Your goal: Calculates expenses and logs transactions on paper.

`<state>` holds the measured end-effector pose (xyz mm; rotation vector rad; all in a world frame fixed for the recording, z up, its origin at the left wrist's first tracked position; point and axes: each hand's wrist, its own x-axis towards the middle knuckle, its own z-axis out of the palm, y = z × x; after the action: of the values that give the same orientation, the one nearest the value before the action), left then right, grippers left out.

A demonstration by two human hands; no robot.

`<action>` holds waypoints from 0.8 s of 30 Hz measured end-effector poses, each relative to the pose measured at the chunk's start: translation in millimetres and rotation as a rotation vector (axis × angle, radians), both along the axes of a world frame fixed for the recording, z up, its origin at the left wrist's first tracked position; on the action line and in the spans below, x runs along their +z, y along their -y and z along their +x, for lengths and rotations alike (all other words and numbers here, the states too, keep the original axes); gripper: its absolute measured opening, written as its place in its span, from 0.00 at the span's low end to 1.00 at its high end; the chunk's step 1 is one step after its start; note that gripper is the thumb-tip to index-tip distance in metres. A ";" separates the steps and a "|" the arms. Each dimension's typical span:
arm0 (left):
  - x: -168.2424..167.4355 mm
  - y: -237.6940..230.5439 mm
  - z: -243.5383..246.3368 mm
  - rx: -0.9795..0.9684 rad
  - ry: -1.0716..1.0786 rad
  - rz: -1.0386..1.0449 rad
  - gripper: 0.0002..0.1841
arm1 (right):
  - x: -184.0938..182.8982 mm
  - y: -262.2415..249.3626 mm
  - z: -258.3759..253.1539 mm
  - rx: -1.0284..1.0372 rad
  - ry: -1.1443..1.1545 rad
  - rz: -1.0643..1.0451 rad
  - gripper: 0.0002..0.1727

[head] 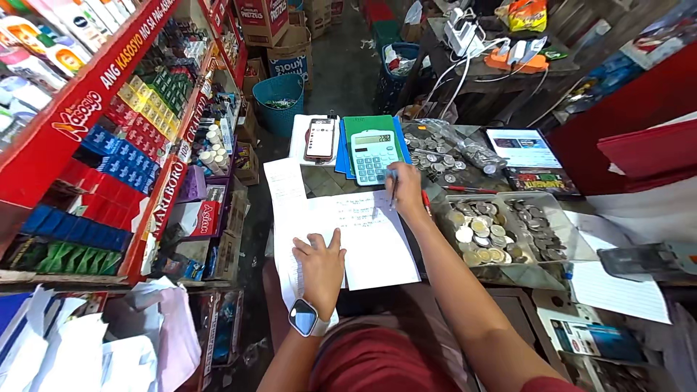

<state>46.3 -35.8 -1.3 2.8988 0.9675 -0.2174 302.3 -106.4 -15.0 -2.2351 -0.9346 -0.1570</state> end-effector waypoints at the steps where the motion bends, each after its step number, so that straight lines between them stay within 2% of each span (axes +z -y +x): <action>1: 0.8 0.2 -0.3 -0.003 -0.012 -0.001 0.28 | -2.4 3.4 2.1 -0.077 -0.041 0.068 0.16; 4: 2.0 -0.9 -0.2 -0.012 -0.022 -0.003 0.28 | 0.7 6.5 7.5 -0.110 -0.077 0.132 0.16; 9: 1.7 -1.2 0.0 -0.010 -0.011 -0.009 0.28 | 0.9 -4.4 16.3 0.013 0.055 0.021 0.15; 13: 2.8 -1.1 0.0 -0.007 -0.024 -0.008 0.28 | 1.1 -5.5 17.8 0.048 0.060 -0.082 0.13; 20: 1.5 -1.3 0.0 -0.010 -0.027 0.003 0.28 | 2.3 -2.4 5.8 0.135 0.043 -0.040 0.14; 24: 2.0 -1.7 1.3 0.001 -0.033 -0.015 0.28 | -1.5 4.6 3.6 0.159 0.109 -0.015 0.13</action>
<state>47.6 -34.1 0.8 2.8894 0.9685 -0.2714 305.9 -111.0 -16.5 -2.1722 -1.1714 -0.2016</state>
